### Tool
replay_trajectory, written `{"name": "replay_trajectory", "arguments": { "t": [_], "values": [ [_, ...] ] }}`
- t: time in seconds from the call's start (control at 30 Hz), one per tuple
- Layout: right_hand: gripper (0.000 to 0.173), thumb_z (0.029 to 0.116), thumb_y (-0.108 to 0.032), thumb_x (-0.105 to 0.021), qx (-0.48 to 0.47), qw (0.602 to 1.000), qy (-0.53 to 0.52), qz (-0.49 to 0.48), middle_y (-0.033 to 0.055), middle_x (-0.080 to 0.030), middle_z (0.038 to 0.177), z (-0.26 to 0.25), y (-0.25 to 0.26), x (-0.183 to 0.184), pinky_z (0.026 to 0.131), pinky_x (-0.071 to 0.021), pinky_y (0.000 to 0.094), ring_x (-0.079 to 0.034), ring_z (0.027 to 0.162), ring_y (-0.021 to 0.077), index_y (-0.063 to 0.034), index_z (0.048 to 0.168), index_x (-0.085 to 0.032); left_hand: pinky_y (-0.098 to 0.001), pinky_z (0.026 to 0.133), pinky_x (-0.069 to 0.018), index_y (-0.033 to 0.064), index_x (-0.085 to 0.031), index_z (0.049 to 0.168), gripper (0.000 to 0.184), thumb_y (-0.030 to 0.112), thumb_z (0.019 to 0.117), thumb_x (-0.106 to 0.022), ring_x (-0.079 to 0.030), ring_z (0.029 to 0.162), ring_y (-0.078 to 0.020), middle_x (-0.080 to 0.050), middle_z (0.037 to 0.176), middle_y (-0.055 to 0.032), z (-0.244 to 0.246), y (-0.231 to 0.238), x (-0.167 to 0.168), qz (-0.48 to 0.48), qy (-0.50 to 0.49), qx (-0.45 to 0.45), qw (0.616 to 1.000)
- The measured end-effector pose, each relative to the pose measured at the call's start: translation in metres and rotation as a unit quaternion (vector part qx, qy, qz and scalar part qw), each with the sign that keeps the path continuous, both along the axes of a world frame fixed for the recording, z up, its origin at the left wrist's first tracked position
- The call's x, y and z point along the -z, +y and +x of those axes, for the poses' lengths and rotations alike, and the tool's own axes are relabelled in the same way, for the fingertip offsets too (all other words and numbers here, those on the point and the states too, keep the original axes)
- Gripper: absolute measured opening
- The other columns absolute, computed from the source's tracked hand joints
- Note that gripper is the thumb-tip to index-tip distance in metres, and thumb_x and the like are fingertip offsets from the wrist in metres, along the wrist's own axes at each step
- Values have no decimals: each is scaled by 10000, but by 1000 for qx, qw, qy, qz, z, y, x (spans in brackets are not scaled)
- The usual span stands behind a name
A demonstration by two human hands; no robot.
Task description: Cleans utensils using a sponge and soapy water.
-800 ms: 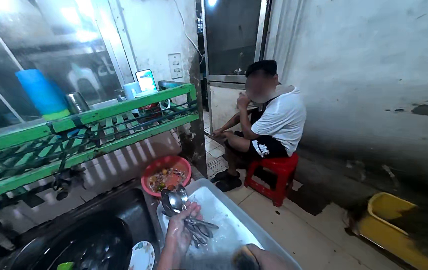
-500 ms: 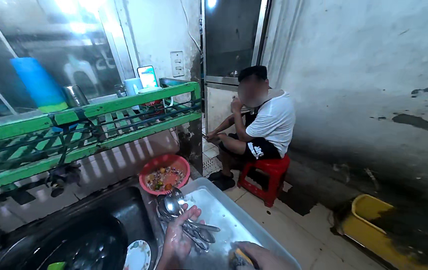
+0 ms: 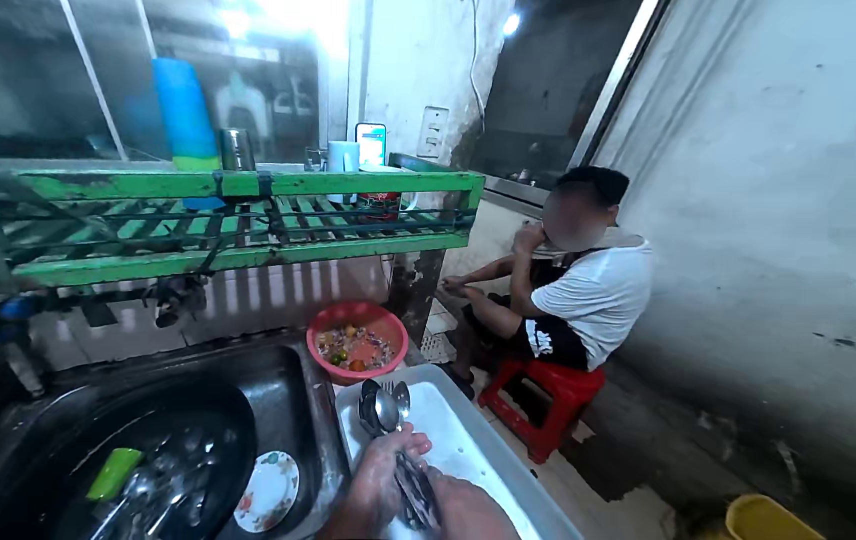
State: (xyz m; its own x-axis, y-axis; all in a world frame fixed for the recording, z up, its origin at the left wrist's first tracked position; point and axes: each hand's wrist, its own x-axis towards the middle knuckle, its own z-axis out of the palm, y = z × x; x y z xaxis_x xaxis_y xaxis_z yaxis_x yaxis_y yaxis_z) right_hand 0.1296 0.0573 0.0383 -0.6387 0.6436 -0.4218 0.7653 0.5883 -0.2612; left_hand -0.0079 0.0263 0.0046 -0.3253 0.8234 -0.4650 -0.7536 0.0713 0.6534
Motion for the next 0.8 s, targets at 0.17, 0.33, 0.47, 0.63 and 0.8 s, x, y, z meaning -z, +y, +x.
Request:
{"name": "replay_trajectory", "arguments": {
  "t": [0.17, 0.33, 0.47, 0.63, 0.8],
  "values": [
    [460, 1009, -236, -552, 4, 999, -40, 6, 236, -679, 1274, -2, 8, 8, 977, -506, 638, -652, 1184, 441, -57, 1433, -554, -371, 689, -586, -9, -539, 1127, 198, 144, 1104, -416, -686, 746, -229, -668, 841, -121, -2, 3, 3, -3, -20, -24, 999],
    [381, 1068, -250, -448, -9, 999, -25, 27, 198, -705, 1252, 11, 23, 11, 986, -507, 612, -661, 1187, 412, -122, 1375, -633, -386, 655, -592, 27, -531, 978, 201, 153, 1093, -425, -672, 697, -242, -637, 783, -117, -3, 9, 4, 3, -79, -69, 994],
    [386, 1079, -235, -430, 6, 998, -3, 60, 181, -714, 1247, 28, 32, 9, 1005, -503, 603, -665, 1191, 397, -139, 1387, -642, -399, 650, -597, 42, -518, 917, 218, 140, 1082, -413, -667, 678, -246, -622, 747, -108, -12, 12, 1, 14, -105, -134, 985],
    [336, 1066, -183, -482, 62, 994, 53, 75, 206, -722, 1208, 63, 42, -20, 963, -516, 637, -686, 1130, 429, -100, 1323, -682, -395, 653, -598, 35, -542, 945, 233, 174, 1094, -430, -652, 658, -229, -617, 757, -102, -16, 17, 5, 23, -88, -160, 983],
    [306, 1058, -263, -549, 84, 986, 96, 108, 195, -752, 1098, 95, 58, -57, 916, -531, 640, -719, 1032, 406, -80, 1210, -741, -280, 507, -540, 28, -563, 987, 196, 180, 1088, -493, -546, 500, -133, -601, 737, -67, -15, 15, 3, 30, -44, -124, 991]
  ]
}}
